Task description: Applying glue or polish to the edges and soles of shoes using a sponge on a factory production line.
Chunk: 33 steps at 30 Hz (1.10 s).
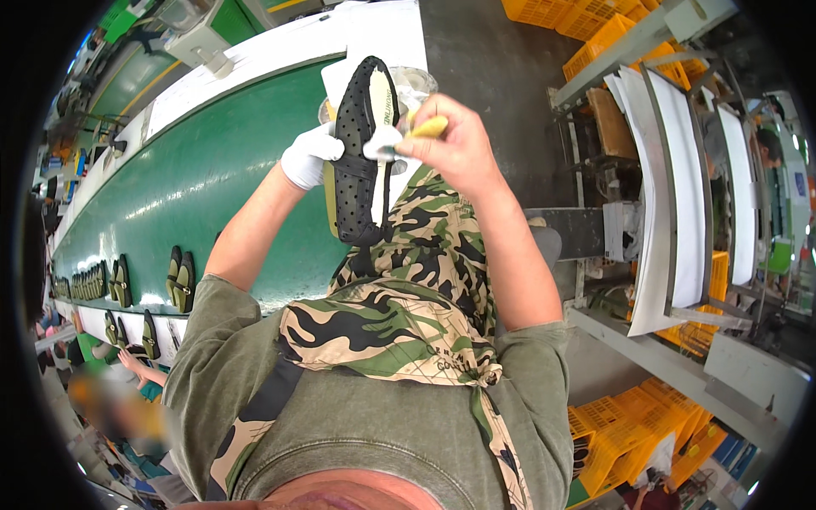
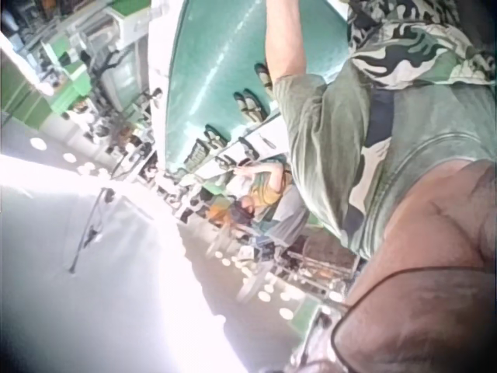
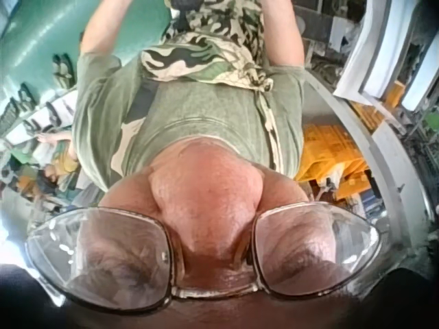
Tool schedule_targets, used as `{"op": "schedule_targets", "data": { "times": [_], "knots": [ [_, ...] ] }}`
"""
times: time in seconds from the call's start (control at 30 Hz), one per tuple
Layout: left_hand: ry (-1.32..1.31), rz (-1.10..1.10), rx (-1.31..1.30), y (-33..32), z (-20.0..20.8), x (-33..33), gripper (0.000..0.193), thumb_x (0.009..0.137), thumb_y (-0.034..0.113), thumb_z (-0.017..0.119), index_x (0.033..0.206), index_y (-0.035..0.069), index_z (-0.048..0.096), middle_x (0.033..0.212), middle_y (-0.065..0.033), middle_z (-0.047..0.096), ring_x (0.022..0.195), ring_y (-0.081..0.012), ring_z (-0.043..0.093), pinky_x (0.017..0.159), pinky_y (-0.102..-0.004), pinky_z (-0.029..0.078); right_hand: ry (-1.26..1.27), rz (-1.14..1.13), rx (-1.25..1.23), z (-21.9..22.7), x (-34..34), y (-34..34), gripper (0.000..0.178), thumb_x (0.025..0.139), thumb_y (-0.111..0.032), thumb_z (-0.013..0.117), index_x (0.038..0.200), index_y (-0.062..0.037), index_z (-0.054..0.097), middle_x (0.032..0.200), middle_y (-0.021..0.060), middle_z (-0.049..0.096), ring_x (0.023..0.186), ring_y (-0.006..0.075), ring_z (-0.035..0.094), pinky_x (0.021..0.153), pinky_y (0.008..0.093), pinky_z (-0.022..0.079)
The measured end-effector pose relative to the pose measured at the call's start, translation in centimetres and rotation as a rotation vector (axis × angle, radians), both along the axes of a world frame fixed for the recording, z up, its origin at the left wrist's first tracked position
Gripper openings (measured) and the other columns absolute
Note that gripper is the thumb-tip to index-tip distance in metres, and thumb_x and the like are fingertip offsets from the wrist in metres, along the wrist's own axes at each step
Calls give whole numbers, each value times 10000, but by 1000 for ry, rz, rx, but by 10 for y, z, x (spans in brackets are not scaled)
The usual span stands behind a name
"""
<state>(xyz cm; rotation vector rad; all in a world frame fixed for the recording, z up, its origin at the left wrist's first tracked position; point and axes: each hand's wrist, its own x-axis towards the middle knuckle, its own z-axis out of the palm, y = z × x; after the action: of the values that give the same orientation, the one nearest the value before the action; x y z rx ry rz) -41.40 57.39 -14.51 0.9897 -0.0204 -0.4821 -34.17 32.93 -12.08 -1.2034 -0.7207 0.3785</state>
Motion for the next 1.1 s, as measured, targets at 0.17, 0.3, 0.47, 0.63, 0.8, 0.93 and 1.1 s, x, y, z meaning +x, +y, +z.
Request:
{"op": "schedule_targets", "data": {
  "times": [0.17,0.3,0.47,0.63,0.8,0.93,1.1],
  "knots": [
    [-30,-117,-64,-16,-9,13,943,652,272,776,1453,-42,390,1351,-241,561,1205,-395,587,1071,-484,467,-83,-233,94,3,42,17,230,834,-25,771,907,-42,553,1006,86,656,887,114,600,785,252,503],
    [-30,-55,-76,-31,12,16,764,698,250,737,1369,-15,486,1241,-141,630,1078,-244,651,983,-382,525,-226,-369,36,-1,24,9,226,813,-47,786,848,-42,562,813,1,610,741,55,539,643,220,462],
    [8,76,-38,-32,-2,21,647,778,188,690,1366,0,497,1232,-130,643,1090,-243,651,983,-387,527,-105,-206,-37,-15,-1,-28,243,816,-71,792,834,-54,550,802,-16,578,726,53,505,630,219,427],
    [80,51,-47,-49,-10,31,611,802,192,681,1354,0,503,1217,-132,651,1082,-252,655,984,-390,526,-23,-137,-100,-20,-17,-62,255,831,-43,775,834,-60,521,902,59,609,869,112,561,722,258,453],
    [61,38,-16,-67,-7,38,585,823,186,665,1353,-2,502,1217,-153,649,1097,-277,648,1001,-406,518,31,-75,-46,-38,-22,-89,270,808,-44,787,834,-65,520,892,70,605,936,151,587,780,284,463],
    [44,38,10,-83,-11,52,578,830,185,655,1352,-6,498,1222,-158,642,1109,-281,639,1021,-407,505,125,-216,88,-39,-16,-92,274,795,-31,786,830,-70,517,921,78,620,945,160,598,797,290,470],
    [-63,66,85,-121,17,65,655,829,249,667,1391,12,426,1260,-183,593,1149,-328,608,1028,-448,495,-14,-212,24,-47,-13,-126,283,775,-15,787,824,-68,513,942,93,638,947,157,600,802,298,474]
  ]
}}
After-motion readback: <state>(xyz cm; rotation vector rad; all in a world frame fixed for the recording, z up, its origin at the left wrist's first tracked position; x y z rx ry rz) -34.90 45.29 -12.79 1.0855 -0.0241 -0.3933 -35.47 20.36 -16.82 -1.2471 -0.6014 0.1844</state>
